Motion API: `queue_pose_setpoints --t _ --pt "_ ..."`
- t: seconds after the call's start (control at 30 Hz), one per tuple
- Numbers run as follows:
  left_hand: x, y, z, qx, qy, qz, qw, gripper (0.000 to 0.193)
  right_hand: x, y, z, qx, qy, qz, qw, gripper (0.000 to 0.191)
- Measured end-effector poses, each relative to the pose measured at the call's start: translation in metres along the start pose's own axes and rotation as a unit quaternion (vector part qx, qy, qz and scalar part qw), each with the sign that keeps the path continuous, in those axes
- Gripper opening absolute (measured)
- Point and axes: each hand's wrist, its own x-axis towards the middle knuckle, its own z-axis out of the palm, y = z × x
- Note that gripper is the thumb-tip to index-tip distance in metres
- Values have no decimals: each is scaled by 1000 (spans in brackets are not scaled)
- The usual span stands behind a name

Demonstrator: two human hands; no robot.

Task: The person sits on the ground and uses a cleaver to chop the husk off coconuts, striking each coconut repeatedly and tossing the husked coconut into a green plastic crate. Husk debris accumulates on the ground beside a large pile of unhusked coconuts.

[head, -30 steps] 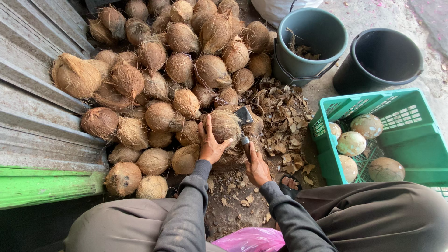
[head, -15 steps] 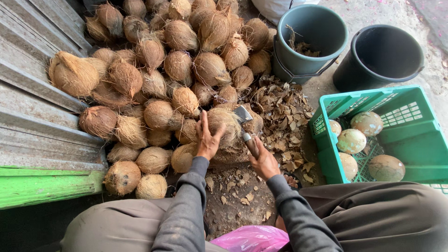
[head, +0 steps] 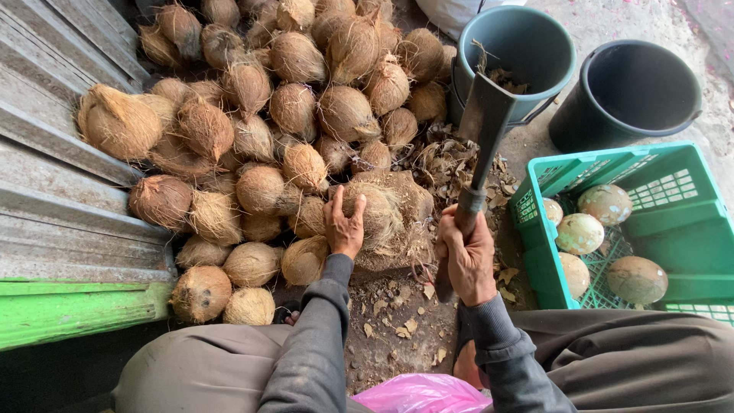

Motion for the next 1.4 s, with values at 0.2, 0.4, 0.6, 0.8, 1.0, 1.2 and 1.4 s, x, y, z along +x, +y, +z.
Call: queue_pose_setpoints --t 0.2,0.4,0.6,0.8,1.0,1.2,1.4 --pt "-4 -4 -1 -21 1 70 997 92 -19 54 16 -301 -70 222 925 11" --pt "2 -4 -5 -24 -1 66 998 90 -8 39 8 -45 18 189 981 21" --pt "-1 -4 -12 -10 -28 41 999 93 -21 60 27 31 108 157 981 11" --pt "3 -4 -11 -50 -16 27 998 93 -18 68 11 -63 20 287 956 30" --pt "3 -2 -10 -64 -8 48 997 83 -23 89 15 -38 58 220 973 31" --pt "-8 15 -28 3 -64 1 998 101 -38 123 19 -41 -53 387 920 36" --pt "-16 11 -15 -107 29 -44 993 98 -7 59 13 -77 4 202 976 32"
